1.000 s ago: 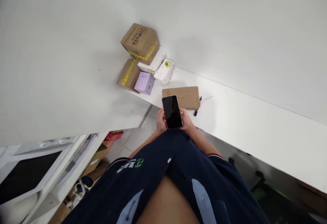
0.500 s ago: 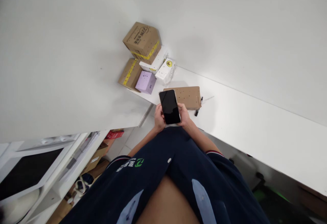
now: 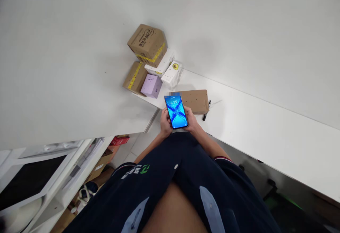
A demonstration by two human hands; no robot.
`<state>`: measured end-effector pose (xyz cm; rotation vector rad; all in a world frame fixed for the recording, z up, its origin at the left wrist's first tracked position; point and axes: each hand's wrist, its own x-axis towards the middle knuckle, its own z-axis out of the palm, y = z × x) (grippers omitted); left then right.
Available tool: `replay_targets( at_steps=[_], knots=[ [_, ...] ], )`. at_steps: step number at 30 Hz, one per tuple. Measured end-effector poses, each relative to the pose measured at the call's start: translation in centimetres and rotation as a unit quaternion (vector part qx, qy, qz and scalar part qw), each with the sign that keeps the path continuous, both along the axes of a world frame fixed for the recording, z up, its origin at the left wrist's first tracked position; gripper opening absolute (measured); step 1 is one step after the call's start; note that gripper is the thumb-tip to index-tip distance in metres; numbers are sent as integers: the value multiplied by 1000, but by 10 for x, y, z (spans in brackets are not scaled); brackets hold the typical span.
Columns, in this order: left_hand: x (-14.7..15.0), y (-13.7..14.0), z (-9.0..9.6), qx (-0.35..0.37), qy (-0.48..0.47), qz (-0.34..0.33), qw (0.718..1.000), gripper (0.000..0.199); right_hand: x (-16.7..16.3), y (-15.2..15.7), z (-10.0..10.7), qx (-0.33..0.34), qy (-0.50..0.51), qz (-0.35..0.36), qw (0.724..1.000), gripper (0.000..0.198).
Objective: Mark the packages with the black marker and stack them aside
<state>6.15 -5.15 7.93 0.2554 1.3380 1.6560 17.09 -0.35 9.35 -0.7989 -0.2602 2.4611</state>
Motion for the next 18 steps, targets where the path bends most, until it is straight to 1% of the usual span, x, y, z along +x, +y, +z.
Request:
replay_targets(
  at_steps=[2, 4, 7, 9, 12, 14, 15, 16, 17, 18],
  knots=[
    [0, -1, 0, -3, 0, -14, 1000, 29, 2, -1, -2, 14, -2, 6, 1000, 42],
    [1, -1, -2, -6, -8, -49, 999, 35, 7, -2, -2, 32, 3, 10, 999, 45],
    [1, 1, -9, 15, -9, -87, 996, 44, 25, -5, -1, 60, -1, -2, 998, 50],
    [-3, 3, -16, 25, 18, -81, 996, 44, 45, -7, -2, 75, -30, -29, 996, 55],
    [-14, 6, -29, -1, 88, -49, 995, 36, 87, -11, -7, 102, -119, -97, 983, 60],
    [-22, 8, -38, -27, 147, -36, 988, 32, 121, -13, -17, 127, -208, -153, 958, 62],
    [-26, 9, -42, -41, 174, -34, 983, 30, 138, -15, -24, 135, -268, -181, 937, 64],
    [-29, 10, -47, -56, 197, -35, 978, 29, 155, -16, -32, 133, -339, -199, 910, 65],
    [-32, 11, -50, -71, 215, -37, 973, 29, 170, -18, -40, 131, -418, -206, 875, 64],
    [-35, 13, -54, -87, 227, -40, 969, 30, 185, -21, -49, 134, -508, -202, 827, 62]
  ],
)
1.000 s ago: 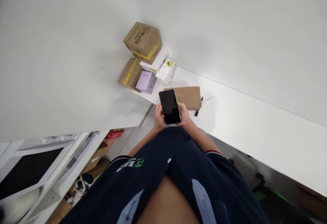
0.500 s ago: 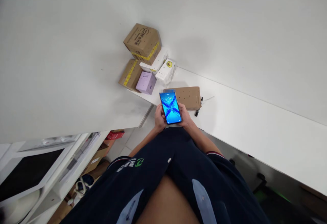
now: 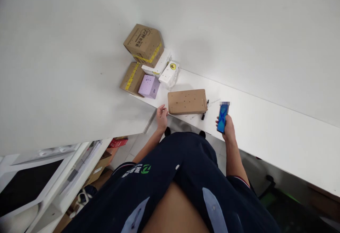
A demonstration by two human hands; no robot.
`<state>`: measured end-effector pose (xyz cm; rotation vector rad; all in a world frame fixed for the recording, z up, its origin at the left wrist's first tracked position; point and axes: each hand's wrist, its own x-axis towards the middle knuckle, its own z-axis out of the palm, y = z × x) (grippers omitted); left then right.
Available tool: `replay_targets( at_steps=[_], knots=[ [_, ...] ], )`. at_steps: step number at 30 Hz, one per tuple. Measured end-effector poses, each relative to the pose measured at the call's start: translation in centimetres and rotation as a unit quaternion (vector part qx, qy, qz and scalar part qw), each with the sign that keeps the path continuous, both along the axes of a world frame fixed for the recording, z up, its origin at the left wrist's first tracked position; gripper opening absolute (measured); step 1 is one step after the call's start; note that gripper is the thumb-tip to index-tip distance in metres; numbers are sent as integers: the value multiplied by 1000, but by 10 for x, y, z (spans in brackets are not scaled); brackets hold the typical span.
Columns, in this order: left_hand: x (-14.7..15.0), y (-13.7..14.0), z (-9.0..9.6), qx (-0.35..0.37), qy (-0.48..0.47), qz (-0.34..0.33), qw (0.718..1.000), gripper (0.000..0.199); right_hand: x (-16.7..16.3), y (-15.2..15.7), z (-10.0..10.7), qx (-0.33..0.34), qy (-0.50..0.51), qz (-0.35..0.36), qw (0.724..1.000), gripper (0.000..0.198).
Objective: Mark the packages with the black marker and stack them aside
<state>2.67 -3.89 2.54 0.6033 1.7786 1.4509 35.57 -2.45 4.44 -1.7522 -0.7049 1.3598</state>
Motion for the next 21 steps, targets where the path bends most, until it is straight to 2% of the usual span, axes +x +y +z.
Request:
replay_targets(
  at_steps=[1, 2, 4, 6, 8, 12, 14, 16, 17, 19, 21],
  knots=[
    [-2, 1, -3, -17, 7, -1, 1000, 32, 12, -3, -9, -16, -115, 1, 993, 60],
    [-3, 3, -6, -36, 8, -4, 999, 33, 23, -7, -17, -50, -230, 13, 972, 59],
    [-4, 4, -9, -71, -2, -16, 997, 37, 36, -17, -34, -123, -416, 39, 900, 59],
    [-3, 5, -11, -98, -12, -33, 995, 38, 41, -29, -49, -171, -519, 57, 836, 62],
    [-2, 5, -11, -113, -13, -49, 992, 38, 41, -40, -63, -177, -562, 67, 805, 66],
    [-2, 3, -8, -126, -6, -73, 989, 40, 34, -52, -78, -177, -571, 95, 796, 72],
    [-2, 3, -8, -125, -2, -88, 988, 40, 30, -45, -74, -200, -558, 110, 798, 71],
    [-4, 4, -8, -119, 6, -107, 987, 41, 25, -28, -58, -197, -547, 123, 804, 69],
    [-4, 4, -8, -114, 12, -114, 987, 41, 21, -15, -47, -170, -545, 128, 811, 70],
    [-6, 5, -10, -100, 25, -123, 987, 41, 8, 15, -22, -35, -526, 190, 828, 83],
    [-7, 6, -10, -83, 41, -126, 988, 42, -13, 49, 2, 120, -508, 287, 803, 93]
  ],
)
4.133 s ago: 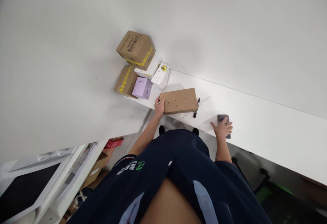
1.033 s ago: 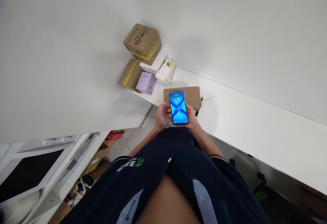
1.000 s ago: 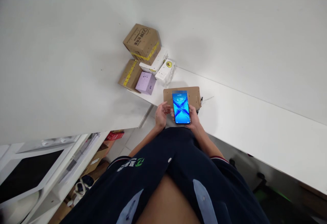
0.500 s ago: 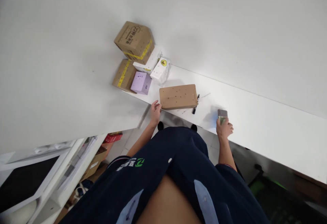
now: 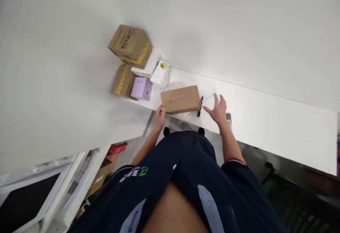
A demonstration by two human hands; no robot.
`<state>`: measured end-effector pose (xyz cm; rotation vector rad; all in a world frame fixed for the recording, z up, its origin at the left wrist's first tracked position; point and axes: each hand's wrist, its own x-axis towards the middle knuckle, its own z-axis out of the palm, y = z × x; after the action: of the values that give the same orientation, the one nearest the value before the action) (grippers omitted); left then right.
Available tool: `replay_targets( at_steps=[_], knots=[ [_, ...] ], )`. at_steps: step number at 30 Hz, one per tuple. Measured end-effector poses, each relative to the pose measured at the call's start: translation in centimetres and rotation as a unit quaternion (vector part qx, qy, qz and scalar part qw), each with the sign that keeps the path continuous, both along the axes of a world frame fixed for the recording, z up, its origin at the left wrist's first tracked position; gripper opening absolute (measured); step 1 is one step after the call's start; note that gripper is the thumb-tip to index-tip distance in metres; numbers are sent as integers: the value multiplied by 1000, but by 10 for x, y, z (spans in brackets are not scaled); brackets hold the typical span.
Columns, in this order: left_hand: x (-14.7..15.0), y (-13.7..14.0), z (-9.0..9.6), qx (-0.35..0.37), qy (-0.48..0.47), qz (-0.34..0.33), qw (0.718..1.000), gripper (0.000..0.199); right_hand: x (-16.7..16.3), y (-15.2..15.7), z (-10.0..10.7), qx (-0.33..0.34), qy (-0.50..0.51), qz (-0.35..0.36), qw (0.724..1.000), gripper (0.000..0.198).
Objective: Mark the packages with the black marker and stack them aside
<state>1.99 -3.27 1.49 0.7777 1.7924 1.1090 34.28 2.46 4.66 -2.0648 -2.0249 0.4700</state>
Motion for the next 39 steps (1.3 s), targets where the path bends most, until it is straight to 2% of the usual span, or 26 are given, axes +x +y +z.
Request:
replay_targets(
  at_steps=[2, 4, 7, 9, 12, 18, 21, 23, 26, 28, 32, 35, 39],
  knots=[
    [0, 1, 0, 19, 17, -4, 1000, 42, -26, 32, 17, 9, -1, 161, 987, 104],
    [0, 2, 1, 28, 32, -2, 999, 41, -54, 59, 24, -15, -21, 285, 958, 115],
    [1, 1, 1, 16, 37, 6, 999, 40, -85, 85, 17, -56, -54, 390, 917, 128],
    [1, 0, -1, 6, 42, 1, 999, 41, -95, 93, 8, -77, -62, 425, 900, 131],
    [1, 1, -5, 10, 57, -4, 998, 41, -101, 93, 0, -83, -58, 448, 888, 128],
    [-5, 7, -12, 29, 47, 10, 998, 44, -109, 78, 16, -73, -109, 446, 886, 126],
    [-7, 7, -11, 15, 23, 56, 998, 52, -110, 71, 31, -43, -94, 395, 913, 126],
    [-8, 5, -10, 13, 9, 86, 996, 55, -101, 69, 42, -8, -67, 327, 942, 126],
    [-13, -1, -12, 9, 0, 108, 994, 57, -65, 65, 57, 41, -29, 175, 983, 124],
    [-19, -7, -17, -3, 4, 109, 994, 59, -30, 61, 61, 59, -25, 61, 996, 121],
    [-34, -17, -33, -34, 28, 110, 993, 62, 37, 48, 53, 41, -65, -127, 989, 115],
    [-41, -17, -43, -49, 38, 112, 992, 60, 69, 41, 40, 15, -89, -205, 974, 115],
    [-41, -10, -45, -46, 45, 102, 993, 56, 87, 42, 33, -33, -80, -294, 952, 118]
  ],
)
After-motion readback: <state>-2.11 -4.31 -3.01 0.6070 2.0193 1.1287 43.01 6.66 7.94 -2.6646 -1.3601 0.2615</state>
